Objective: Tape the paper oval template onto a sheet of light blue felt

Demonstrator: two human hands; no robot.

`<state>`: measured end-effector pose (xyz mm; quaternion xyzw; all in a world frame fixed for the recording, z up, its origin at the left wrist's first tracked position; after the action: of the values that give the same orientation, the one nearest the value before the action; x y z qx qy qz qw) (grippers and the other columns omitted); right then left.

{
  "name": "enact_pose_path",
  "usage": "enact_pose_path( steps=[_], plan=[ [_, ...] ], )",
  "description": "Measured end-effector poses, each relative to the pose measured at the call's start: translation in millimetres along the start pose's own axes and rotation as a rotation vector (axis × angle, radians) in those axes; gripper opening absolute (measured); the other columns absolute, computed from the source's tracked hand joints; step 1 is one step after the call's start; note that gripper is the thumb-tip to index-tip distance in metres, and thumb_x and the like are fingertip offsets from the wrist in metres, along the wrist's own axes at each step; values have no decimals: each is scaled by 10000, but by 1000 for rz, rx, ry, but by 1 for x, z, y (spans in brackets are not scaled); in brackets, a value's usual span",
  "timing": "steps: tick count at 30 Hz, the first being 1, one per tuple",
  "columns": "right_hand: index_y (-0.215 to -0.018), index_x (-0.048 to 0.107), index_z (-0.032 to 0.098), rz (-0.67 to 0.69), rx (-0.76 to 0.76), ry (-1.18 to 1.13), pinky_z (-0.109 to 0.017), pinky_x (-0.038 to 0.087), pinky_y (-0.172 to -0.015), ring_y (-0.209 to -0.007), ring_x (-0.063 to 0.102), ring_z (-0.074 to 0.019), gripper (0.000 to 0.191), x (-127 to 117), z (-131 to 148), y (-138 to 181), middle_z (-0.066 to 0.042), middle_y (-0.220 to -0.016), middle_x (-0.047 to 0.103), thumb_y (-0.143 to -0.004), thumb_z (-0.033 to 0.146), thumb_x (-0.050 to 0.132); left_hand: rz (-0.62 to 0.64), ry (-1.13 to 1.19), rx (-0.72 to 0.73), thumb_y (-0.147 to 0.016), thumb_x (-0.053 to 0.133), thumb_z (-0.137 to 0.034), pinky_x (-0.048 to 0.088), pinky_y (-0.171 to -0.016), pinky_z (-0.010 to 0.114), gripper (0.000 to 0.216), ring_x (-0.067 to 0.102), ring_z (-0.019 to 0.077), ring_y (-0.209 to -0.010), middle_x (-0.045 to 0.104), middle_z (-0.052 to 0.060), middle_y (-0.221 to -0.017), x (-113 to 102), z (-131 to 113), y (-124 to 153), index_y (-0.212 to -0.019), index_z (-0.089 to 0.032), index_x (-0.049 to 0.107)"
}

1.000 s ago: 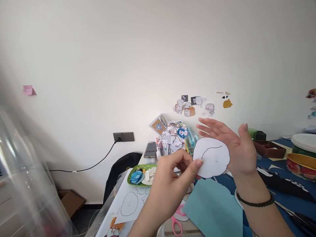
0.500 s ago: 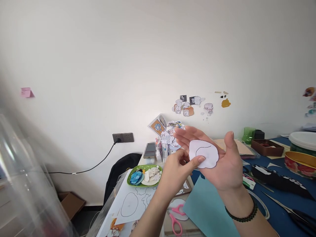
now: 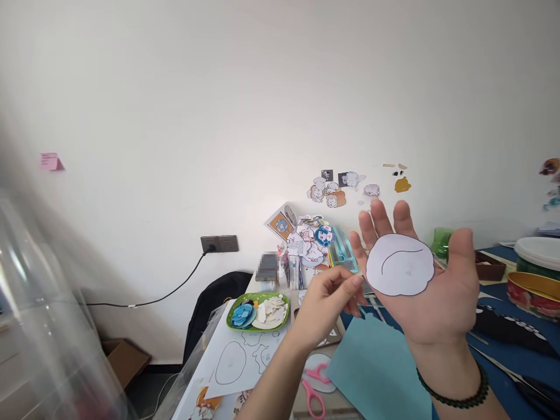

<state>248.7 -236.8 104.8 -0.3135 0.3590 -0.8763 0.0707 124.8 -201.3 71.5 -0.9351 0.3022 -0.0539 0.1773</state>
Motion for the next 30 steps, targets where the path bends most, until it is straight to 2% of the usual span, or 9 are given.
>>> enact_pose_path(
  steps=[4, 8, 12, 17, 20, 22, 25, 30],
  plan=[
    [-1149, 624, 345, 74, -11, 6, -504, 309, -1114, -1350, 365, -264, 664, 5, 1, -1, 24, -1355, 540, -873, 685, 124, -183, -196, 70, -923, 441, -444, 418, -615, 243, 339, 554, 129, -673, 631, 32, -774, -5, -17, 7, -806, -159, 583],
    [-1160, 637, 235, 175, -9, 17, -498, 272, -1129, -1324, 397, -294, 657, 11, -4, 0, -63, -1328, 565, -909, 616, 163, -243, -392, 130, -932, 445, -406, 407, -661, 246, 256, 544, 136, -733, 622, 8, -811, 6, -31, 19, -878, -190, 570],
    [-1186, 621, 208, 239, -17, 75, -473, 254, -1138, -1332, 383, -298, 625, 13, -6, 3, -82, -1347, 546, -912, 607, 226, -283, -470, 90, -912, 486, -387, 373, -584, 233, 221, 513, 129, -684, 582, -10, -752, 13, -31, 24, -799, -199, 511],
    [-1218, 600, 244, 294, -30, 356, -434, 267, -1132, -1349, 352, -290, 603, 10, -12, 2, -51, -1396, 497, -882, 652, 310, -298, -553, 48, -913, 477, -375, 345, -554, 236, 219, 498, 123, -645, 597, -20, -740, 7, -28, 21, -779, -205, 513],
    [-1241, 584, 251, 293, -120, 631, -423, 246, -1138, -1353, 336, -286, 580, 1, -16, -3, -40, -1420, 464, -876, 642, 358, -299, -597, 19, -916, 463, -372, 341, -553, 239, 224, 512, 126, -636, 610, -25, -728, 3, -31, 22, -768, -209, 505],
    [-1253, 574, 249, 280, -167, 725, -417, 226, -1145, -1355, 328, -279, 560, -4, -17, -6, -38, -1417, 465, -888, 619, 363, -304, -612, 3, -916, 458, -388, 339, -541, 240, 242, 515, 124, -617, 618, -27, -728, 1, -33, 23, -755, -211, 494],
    [-1248, 573, 251, 256, -115, 615, -416, 227, -1146, -1358, 324, -275, 590, -5, -15, -7, -36, -1406, 479, -903, 631, 283, -327, -631, -10, -909, 457, -422, 337, -519, 241, 253, 513, 127, -602, 617, -22, -734, 0, -34, 23, -772, -214, 502],
    [-1250, 573, 271, 343, 64, 420, -400, 321, -1102, -1352, 341, -280, 643, 12, -14, 4, -30, -1407, 482, -875, 686, 256, -303, -583, 53, -912, 459, -405, 401, -605, 253, 212, 578, 162, -782, 646, 8, -903, 2, -34, 22, -921, -216, 555]
  ],
)
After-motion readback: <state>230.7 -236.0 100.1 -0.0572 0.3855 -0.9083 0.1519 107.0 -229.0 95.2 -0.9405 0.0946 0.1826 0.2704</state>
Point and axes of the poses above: each hand's wrist, its own y-axis away from the middle knuckle, its own x-axis out of the palm, z = x × y, the point moved 1 cm from there along -y, towards the middle knuckle
